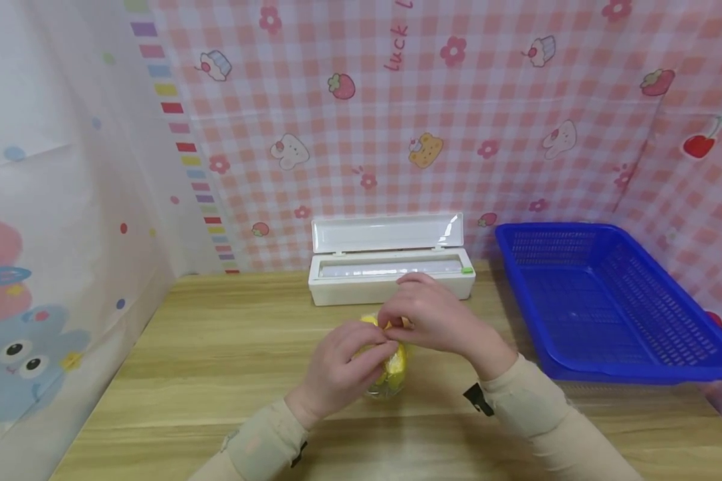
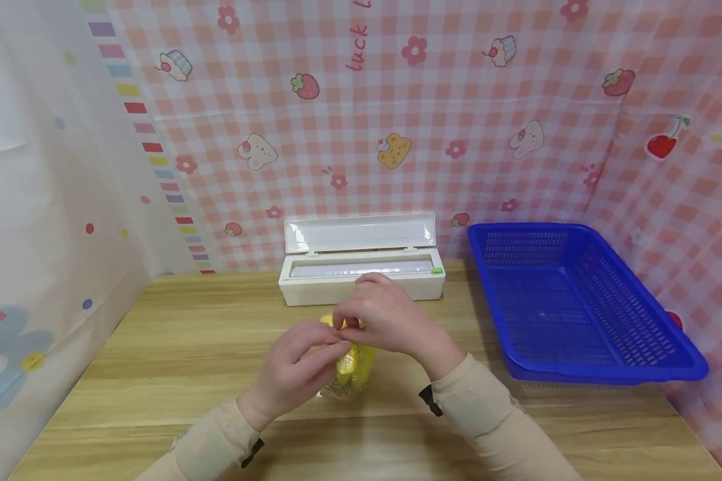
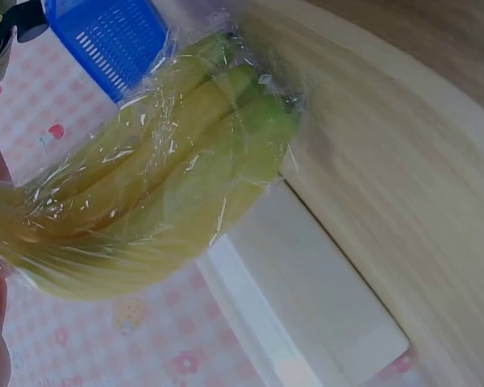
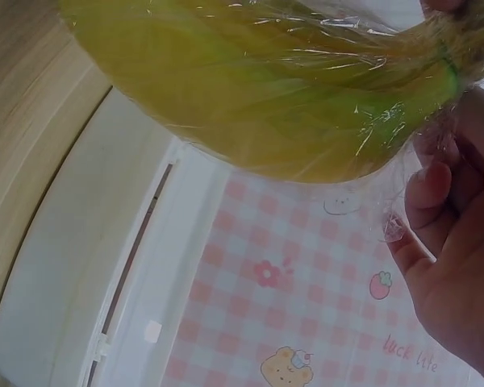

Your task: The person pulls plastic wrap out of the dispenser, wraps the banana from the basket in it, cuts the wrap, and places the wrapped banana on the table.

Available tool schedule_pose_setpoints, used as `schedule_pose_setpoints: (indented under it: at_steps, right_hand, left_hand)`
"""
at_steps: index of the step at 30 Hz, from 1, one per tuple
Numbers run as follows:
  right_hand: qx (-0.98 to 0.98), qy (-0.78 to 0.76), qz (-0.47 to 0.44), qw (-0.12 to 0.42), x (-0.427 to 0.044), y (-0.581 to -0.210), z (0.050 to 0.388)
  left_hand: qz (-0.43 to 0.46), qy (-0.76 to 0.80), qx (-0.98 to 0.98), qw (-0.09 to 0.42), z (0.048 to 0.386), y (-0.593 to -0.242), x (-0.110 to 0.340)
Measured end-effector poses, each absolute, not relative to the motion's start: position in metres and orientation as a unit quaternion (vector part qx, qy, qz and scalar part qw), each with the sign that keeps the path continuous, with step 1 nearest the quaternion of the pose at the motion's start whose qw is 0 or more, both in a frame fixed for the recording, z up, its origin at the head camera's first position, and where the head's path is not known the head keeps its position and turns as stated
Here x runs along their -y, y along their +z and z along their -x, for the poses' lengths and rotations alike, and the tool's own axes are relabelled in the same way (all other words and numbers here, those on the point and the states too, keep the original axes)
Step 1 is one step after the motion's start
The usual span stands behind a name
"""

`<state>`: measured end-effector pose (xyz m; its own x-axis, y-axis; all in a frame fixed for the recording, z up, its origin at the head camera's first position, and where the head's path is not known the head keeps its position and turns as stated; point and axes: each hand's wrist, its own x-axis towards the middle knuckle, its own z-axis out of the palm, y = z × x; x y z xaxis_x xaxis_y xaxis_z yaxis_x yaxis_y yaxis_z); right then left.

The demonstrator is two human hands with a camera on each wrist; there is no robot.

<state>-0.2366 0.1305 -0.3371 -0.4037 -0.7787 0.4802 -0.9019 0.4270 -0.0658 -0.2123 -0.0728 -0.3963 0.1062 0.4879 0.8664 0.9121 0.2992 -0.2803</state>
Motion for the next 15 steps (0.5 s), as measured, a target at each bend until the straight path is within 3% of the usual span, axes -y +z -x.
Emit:
schedule_pose_setpoints:
  at_steps: [9, 15]
  right_hand:
    - [0.794, 0.207, -0.493, 0.288, -0.137, -0.340, 0.246]
    - [0.745, 0.319, -0.509, 0.289, -0.159, -0.336, 0.253]
  left_hand:
    - [0.564, -0.218, 0.621, 0.499, 0.213, -0.397, 0.071]
    - [0.559, -0.212, 0.639, 0.484, 0.212, -0.402, 0.074]
